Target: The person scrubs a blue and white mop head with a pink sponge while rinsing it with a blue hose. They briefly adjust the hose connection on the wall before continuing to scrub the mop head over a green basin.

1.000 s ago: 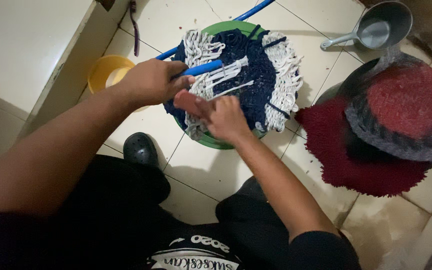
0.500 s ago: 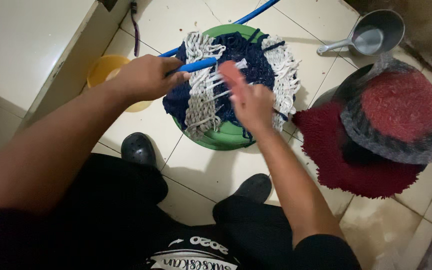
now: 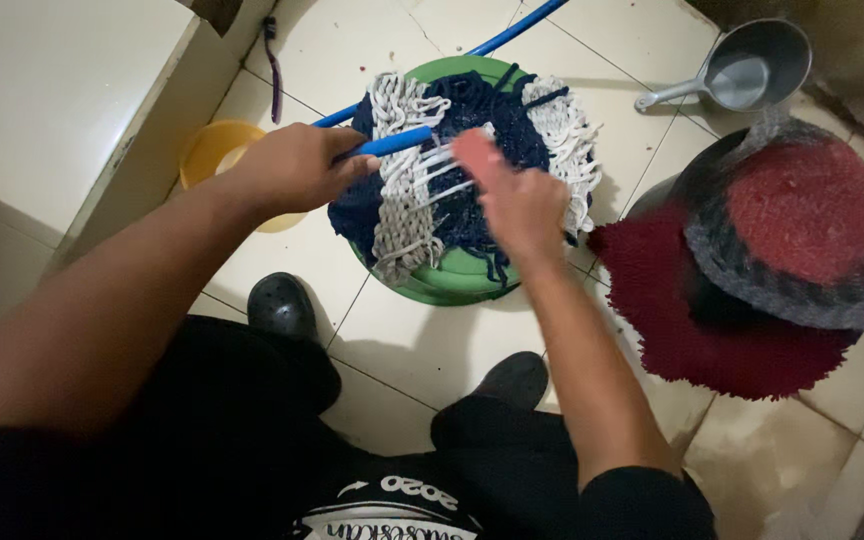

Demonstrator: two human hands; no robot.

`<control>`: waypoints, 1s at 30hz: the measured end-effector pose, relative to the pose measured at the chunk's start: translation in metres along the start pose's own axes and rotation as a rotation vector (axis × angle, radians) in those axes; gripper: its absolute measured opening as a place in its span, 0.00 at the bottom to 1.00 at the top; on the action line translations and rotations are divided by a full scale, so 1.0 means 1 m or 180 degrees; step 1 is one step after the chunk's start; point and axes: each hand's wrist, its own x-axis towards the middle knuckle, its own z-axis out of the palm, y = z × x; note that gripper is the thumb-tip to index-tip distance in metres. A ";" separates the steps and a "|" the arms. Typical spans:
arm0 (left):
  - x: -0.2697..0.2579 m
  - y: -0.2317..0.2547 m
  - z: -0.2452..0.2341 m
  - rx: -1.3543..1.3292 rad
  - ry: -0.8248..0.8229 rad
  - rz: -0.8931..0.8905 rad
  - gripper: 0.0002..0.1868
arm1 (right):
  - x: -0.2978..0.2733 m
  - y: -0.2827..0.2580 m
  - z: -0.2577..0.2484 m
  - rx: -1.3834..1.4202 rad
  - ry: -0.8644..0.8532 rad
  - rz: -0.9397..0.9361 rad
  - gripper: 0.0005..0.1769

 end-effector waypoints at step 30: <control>-0.011 -0.021 -0.006 0.0015 0.0105 -0.0400 0.27 | 0.028 0.007 0.013 -0.0482 0.1826 -0.0184 0.32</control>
